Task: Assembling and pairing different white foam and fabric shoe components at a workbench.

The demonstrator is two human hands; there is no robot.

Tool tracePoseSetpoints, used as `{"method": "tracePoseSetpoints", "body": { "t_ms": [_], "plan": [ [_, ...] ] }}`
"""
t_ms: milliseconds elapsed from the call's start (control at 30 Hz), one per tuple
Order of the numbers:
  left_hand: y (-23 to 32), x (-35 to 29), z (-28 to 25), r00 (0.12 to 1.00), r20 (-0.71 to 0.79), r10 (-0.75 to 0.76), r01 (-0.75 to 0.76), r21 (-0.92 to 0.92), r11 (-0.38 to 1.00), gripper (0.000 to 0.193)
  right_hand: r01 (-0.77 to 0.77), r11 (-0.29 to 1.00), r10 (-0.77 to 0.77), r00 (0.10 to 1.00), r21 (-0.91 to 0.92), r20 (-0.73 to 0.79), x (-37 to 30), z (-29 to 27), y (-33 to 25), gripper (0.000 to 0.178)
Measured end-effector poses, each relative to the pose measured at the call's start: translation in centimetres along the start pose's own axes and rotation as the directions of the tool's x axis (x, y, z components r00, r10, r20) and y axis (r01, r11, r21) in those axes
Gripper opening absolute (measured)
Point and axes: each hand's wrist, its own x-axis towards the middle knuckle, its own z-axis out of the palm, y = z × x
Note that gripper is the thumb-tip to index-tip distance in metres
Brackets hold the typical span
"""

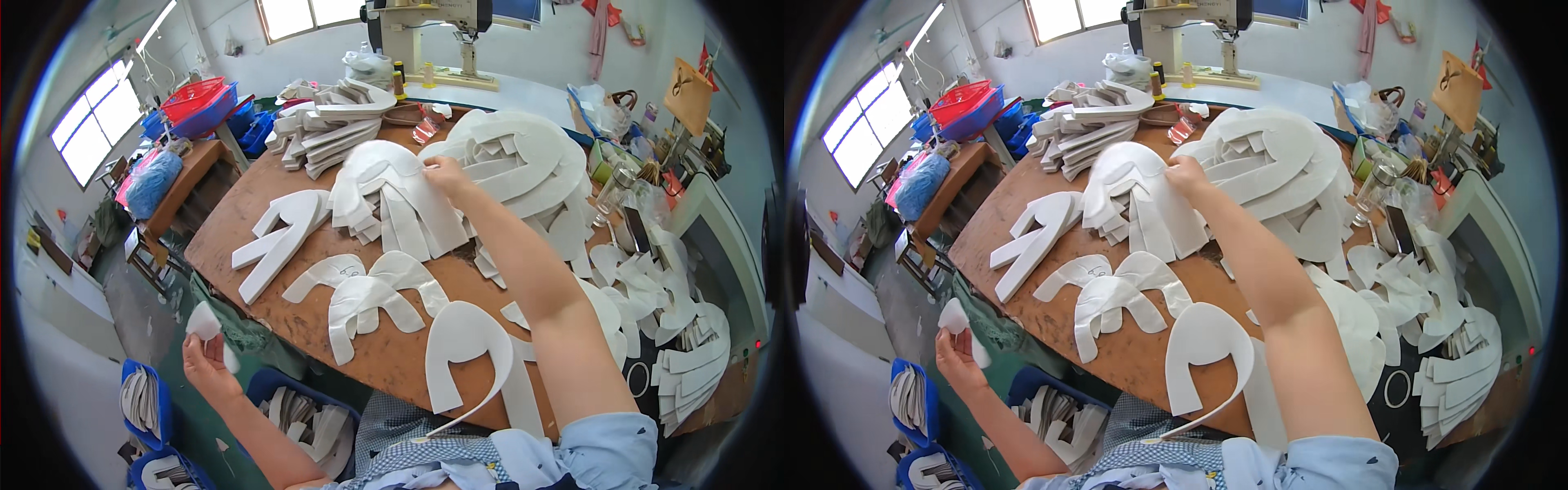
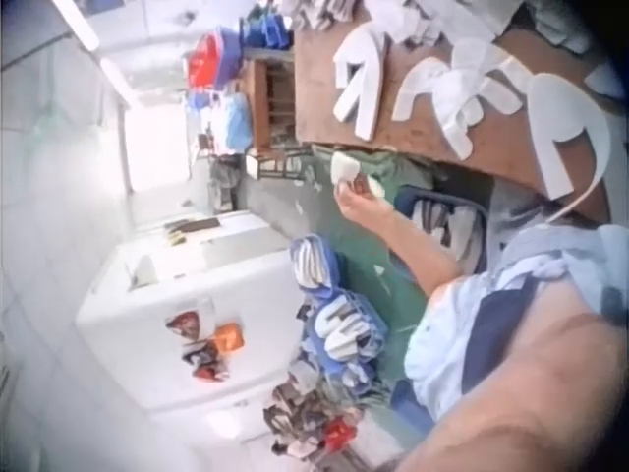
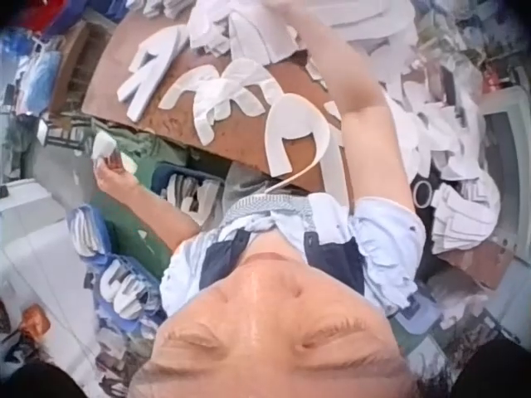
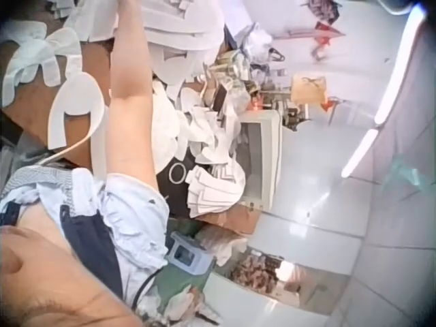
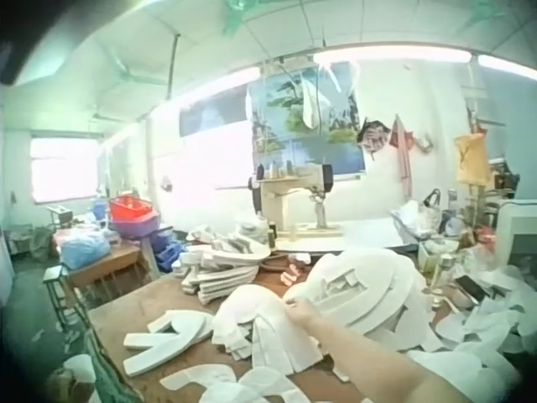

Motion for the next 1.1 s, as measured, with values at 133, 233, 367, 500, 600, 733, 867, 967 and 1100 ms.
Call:
{"method": "tracePoseSetpoints", "body": {
  "t_ms": [133,233,367,500,600,733,867,967,1100],
  "plan": [
    [-1.7,-2.9,4.2,0.999,0.04,-0.01,0.004,0.153,0.988,0.017,0.299,0.749,-0.359,0.933,-0.591,0.017,-4.4,3.2,-1.5,0.052],
    [-2.1,-7.3,8.2,0.965,0.259,-0.03,-0.047,0.287,0.957,0.01,-0.353,0.919,0.179,0.768,0.174,0.615,-13.4,5.2,-6.6,0.075],
    [-4.3,-13.8,13.1,0.518,0.83,-0.206,-0.171,0.336,0.926,0.006,-0.668,0.679,0.211,0.574,0.304,0.791,-21.0,2.7,-6.6,0.074],
    [-6.6,-19.4,15.6,0.259,0.965,-0.052,-0.298,0.131,0.945,0.022,-0.401,0.861,0.136,0.773,0.312,0.619,-24.4,-2.2,-4.3,0.051],
    [-6.2,-22.2,15.6,0.242,0.969,0.049,-0.365,0.044,0.93,0.036,-0.307,0.858,0.174,0.928,0.411,0.33,-26.9,-7.2,-4.1,0.034],
    [-9.6,-25.3,15.5,0.042,0.991,-0.127,-0.559,0.129,0.819,0.068,-0.161,0.892,0.153,0.987,0.421,0.053,-29.2,-12.4,-6.2,0.027],
    [-13.8,-27.8,17.7,-0.087,0.961,-0.262,-0.757,0.107,0.644,0.102,-0.034,0.894,0.094,0.989,0.447,-0.113,-29.6,-13.7,-5.8,0.022],
    [-14.7,-28.4,18.8,-0.058,0.973,-0.223,-0.79,0.092,0.606,0.105,0.006,0.943,0.042,0.99,0.333,-0.135,-30.1,-13.4,-4.9,0.023],
    [-13.9,-29.8,17.2,-0.039,0.977,-0.211,-0.804,0.095,0.587,0.097,0.005,0.945,0.01,0.999,0.328,-0.046,-31.7,-12.7,-5.0,0.021]
  ]
}}
